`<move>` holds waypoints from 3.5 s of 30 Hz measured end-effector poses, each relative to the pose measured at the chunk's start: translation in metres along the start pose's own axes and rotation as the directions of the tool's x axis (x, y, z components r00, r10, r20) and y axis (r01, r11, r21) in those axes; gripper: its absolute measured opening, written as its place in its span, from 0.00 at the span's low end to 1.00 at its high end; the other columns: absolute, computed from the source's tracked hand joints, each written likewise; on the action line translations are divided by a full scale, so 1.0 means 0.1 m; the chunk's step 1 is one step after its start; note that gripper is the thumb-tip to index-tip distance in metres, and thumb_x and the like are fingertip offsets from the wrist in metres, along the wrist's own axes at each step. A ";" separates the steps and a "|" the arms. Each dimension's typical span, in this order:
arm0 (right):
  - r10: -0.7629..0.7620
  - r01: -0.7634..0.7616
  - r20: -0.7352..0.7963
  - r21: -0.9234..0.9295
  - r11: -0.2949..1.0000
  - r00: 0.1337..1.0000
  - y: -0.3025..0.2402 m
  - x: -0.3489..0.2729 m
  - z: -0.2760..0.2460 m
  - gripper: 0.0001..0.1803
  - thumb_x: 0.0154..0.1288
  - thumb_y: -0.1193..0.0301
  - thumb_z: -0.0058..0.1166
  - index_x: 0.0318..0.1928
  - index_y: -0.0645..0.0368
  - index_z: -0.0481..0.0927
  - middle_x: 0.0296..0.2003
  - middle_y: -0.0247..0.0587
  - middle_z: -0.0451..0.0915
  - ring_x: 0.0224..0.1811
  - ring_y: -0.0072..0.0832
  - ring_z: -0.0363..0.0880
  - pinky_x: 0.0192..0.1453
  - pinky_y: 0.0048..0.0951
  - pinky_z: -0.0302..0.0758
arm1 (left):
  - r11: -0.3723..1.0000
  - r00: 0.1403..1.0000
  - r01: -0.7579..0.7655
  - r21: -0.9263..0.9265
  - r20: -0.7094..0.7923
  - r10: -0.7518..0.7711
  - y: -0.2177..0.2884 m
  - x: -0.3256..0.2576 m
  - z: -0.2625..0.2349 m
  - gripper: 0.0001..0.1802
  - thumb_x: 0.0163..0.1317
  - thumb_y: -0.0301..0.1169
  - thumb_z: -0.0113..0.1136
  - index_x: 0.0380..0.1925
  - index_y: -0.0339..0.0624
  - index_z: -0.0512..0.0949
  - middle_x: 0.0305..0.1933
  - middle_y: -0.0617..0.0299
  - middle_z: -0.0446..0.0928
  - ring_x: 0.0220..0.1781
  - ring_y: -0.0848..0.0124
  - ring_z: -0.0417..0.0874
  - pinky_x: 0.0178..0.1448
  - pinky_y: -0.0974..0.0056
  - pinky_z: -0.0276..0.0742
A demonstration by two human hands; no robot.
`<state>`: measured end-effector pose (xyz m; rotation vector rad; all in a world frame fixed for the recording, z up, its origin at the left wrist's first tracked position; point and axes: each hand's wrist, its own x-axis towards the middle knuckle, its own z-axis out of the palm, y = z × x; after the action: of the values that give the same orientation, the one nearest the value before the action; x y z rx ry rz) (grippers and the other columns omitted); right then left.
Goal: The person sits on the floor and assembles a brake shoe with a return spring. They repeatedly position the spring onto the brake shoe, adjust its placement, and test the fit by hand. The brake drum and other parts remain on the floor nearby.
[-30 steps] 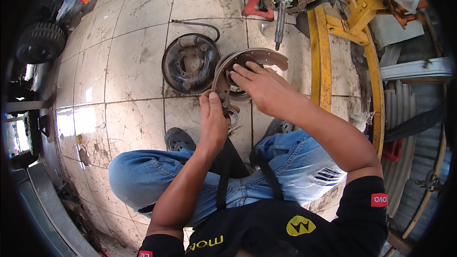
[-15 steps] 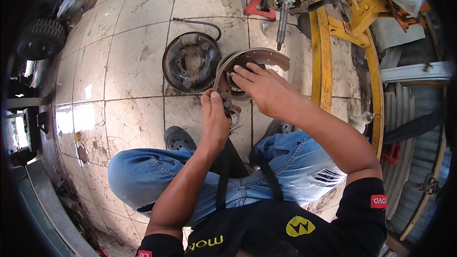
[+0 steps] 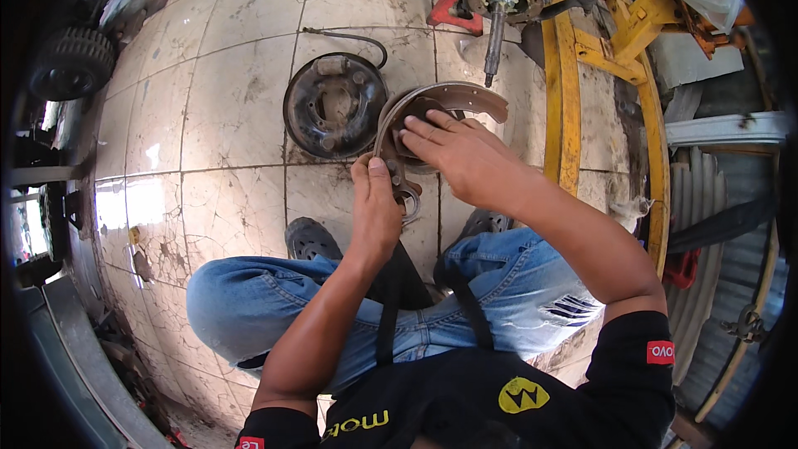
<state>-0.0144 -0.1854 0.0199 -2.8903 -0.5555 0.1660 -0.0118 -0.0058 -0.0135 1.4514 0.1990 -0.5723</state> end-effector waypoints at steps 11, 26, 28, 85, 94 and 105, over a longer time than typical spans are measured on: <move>0.047 -0.050 -0.065 -0.044 0.998 0.997 0.10 0.04 -0.04 0.28 0.61 0.77 0.50 0.63 0.54 0.71 0.67 0.40 0.68 0.68 0.45 0.67 0.63 0.50 0.70 | 1.000 1.000 0.012 -0.012 0.026 -0.012 -0.01 0.02 0.00 0.23 0.78 0.46 0.31 0.58 0.38 0.61 0.42 0.56 0.75 0.32 0.74 0.80 0.25 0.72 0.69; 0.064 -0.067 -0.061 -0.058 0.996 0.996 0.09 0.05 -0.02 0.26 0.63 0.75 0.48 0.63 0.53 0.71 0.67 0.38 0.69 0.67 0.44 0.68 0.64 0.50 0.69 | 0.999 1.000 0.022 0.033 -0.010 -0.021 0.00 0.01 0.02 0.25 0.78 0.49 0.30 0.60 0.42 0.62 0.41 0.60 0.76 0.34 0.77 0.76 0.30 0.72 0.67; 0.139 -0.139 0.003 -0.054 0.989 0.990 0.07 0.03 -0.06 0.34 0.57 0.81 0.48 0.67 0.50 0.69 0.69 0.35 0.67 0.69 0.43 0.66 0.68 0.45 0.66 | 0.999 0.999 0.045 0.006 0.026 -0.046 0.02 0.02 0.01 0.25 0.78 0.48 0.31 0.60 0.39 0.59 0.44 0.57 0.73 0.31 0.75 0.78 0.26 0.70 0.69; 0.254 -0.274 -0.109 -0.246 0.930 0.961 0.18 -0.09 0.02 0.29 0.58 0.77 0.50 0.62 0.68 0.68 0.62 0.56 0.71 0.65 0.48 0.69 0.66 0.43 0.69 | 1.000 1.000 0.022 0.020 0.015 -0.022 -0.07 0.03 0.01 0.23 0.78 0.48 0.30 0.59 0.45 0.62 0.35 0.60 0.78 0.32 0.79 0.78 0.31 0.73 0.69; 0.124 -0.154 -0.141 -0.236 0.960 0.982 0.03 -0.10 0.19 0.27 0.62 0.78 0.45 0.64 0.68 0.67 0.64 0.56 0.69 0.67 0.48 0.67 0.68 0.44 0.67 | 1.000 1.000 -0.007 -0.011 -0.007 0.007 -0.09 0.03 0.06 0.24 0.78 0.50 0.29 0.59 0.45 0.61 0.36 0.59 0.79 0.33 0.78 0.78 0.31 0.73 0.69; -0.009 -0.001 -0.085 -0.117 0.993 0.996 0.04 -0.08 0.14 0.28 0.63 0.77 0.42 0.65 0.67 0.66 0.68 0.55 0.65 0.71 0.47 0.63 0.73 0.46 0.60 | 1.000 1.000 -0.008 0.013 0.003 0.008 -0.06 0.01 0.06 0.23 0.78 0.49 0.29 0.58 0.44 0.62 0.37 0.60 0.78 0.34 0.78 0.77 0.32 0.72 0.69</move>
<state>-0.0225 -0.1900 0.0056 -2.9923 -0.5742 0.0099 -0.0151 -0.0116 -0.0187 1.4633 0.1878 -0.5704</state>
